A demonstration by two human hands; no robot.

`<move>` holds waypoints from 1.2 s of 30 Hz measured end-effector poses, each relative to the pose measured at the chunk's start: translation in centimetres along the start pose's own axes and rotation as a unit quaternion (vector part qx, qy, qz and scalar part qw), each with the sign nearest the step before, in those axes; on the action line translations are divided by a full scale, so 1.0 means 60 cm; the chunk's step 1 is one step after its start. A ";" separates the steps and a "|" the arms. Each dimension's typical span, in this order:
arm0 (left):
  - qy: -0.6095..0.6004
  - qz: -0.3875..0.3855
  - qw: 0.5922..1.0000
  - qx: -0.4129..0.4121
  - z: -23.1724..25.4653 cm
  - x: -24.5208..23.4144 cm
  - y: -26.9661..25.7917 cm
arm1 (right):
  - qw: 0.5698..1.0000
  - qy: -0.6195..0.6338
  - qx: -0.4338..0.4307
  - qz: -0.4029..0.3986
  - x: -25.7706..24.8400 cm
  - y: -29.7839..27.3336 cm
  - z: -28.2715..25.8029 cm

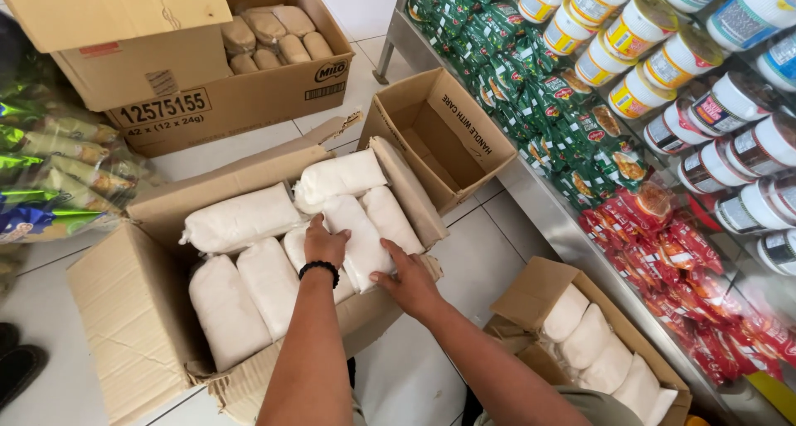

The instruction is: Transferring white bags of product from larger cardboard shipping boxes into smaller organizer boxes on the floor.

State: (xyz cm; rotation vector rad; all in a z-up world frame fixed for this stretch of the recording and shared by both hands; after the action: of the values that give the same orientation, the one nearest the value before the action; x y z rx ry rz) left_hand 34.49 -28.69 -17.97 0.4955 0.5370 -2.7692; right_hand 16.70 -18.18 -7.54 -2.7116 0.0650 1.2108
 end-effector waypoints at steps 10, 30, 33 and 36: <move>0.064 -0.065 0.996 -0.014 0.054 -0.023 -0.059 | 0.997 -0.058 -0.053 0.023 -0.017 -0.043 0.009; 0.043 -0.105 0.992 -0.060 0.030 0.006 -0.055 | 0.969 -0.193 -0.154 0.004 0.011 -0.058 -0.008; 0.054 -0.099 0.992 -0.057 0.034 0.004 -0.056 | 0.970 -0.179 -0.165 0.004 0.010 -0.061 -0.003; 0.065 -0.065 0.994 -0.056 0.040 -0.008 -0.063 | 0.977 -0.164 -0.129 -0.037 0.009 -0.060 0.000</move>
State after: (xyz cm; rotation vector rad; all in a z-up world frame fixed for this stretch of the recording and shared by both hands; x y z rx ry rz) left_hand 33.01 -26.18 -14.56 0.6404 0.7748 -2.8219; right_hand 17.45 -14.62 -7.43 -2.6448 -0.2489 1.7324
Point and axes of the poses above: each hand's wrist, its own y-axis towards the middle knuckle, its own x-axis out of the palm, z = x × y, the point moved 9 cm from there along y, towards the middle knuckle, and after that the axes turned 9 degrees about z, right-handed, at the moved point
